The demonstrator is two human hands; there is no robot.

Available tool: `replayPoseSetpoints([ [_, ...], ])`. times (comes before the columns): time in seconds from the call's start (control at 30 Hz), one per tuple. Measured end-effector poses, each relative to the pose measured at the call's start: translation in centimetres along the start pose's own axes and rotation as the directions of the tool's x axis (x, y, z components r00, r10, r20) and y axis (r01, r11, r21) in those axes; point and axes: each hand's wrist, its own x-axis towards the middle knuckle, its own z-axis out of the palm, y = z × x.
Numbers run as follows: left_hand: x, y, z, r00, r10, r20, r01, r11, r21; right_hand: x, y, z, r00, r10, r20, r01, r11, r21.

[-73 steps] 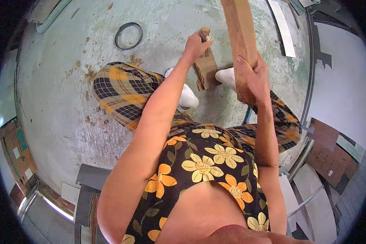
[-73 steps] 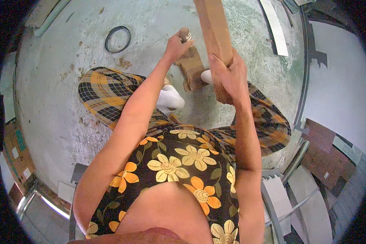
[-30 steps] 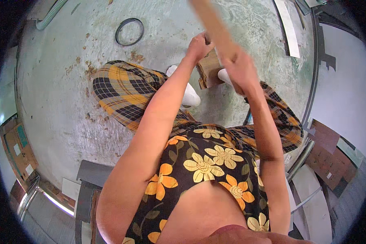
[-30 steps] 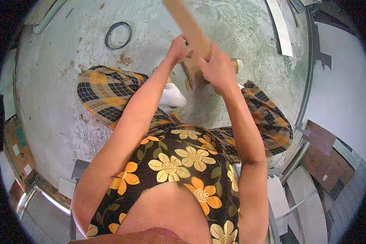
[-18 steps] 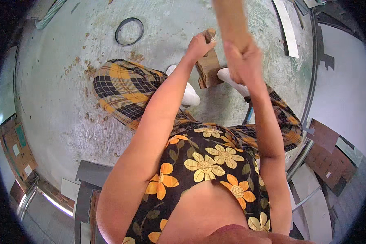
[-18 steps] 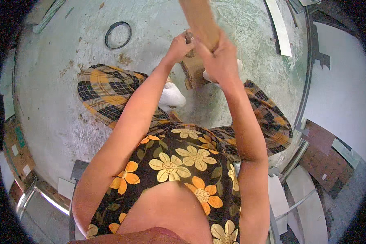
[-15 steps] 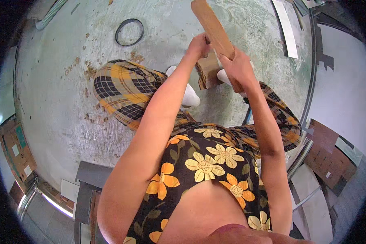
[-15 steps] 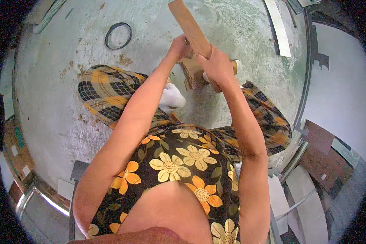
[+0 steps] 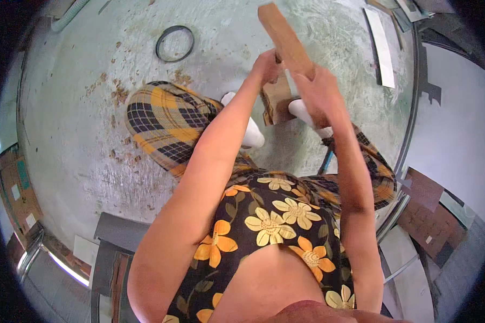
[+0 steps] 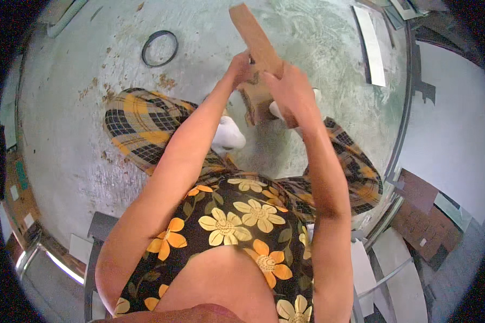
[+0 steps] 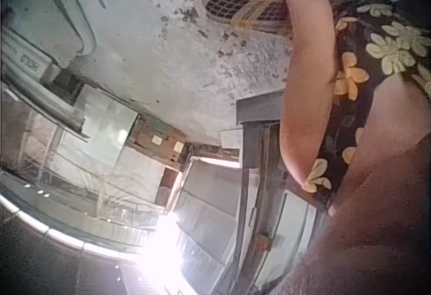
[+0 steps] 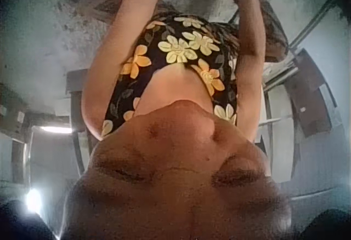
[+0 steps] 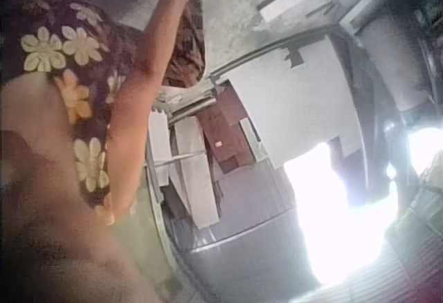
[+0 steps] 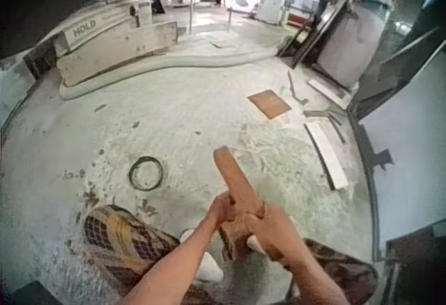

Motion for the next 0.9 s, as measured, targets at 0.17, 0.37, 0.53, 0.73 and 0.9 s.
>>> replayPoseSetpoints([
  [0.17, 0.4, 0.1, -1.0, 0.995, -0.003, -0.099, 0.02, 0.985, 0.17, -1.2, -5.0, -3.1, 0.979, -0.131, -0.154, 0.163, 0.961, 0.224],
  [0.37, 1.3, -2.1, -0.8, 0.998, 0.02, -0.061, -0.013, 0.994, 0.113, 1.6, 0.1, 0.8, 0.999, 0.0, -0.033, -0.001, 1.0, -0.028],
  [0.53, 0.7, 0.1, -0.5, 0.999, -0.04, -0.033, 0.044, 0.992, 0.118, -1.3, -4.4, -3.4, 0.983, -0.107, -0.151, 0.139, 0.966, 0.219],
  [0.73, 1.5, -0.6, -0.7, 0.999, 0.044, 0.005, -0.044, 0.97, 0.239, 0.7, 0.8, 1.1, 0.998, -0.026, -0.055, 0.025, 0.999, -0.023],
  [0.9, 0.7, 0.2, -1.1, 0.995, -0.046, -0.084, 0.058, 0.987, 0.149, -1.8, -4.2, -2.6, 0.998, -0.05, -0.044, 0.056, 0.989, 0.139],
])
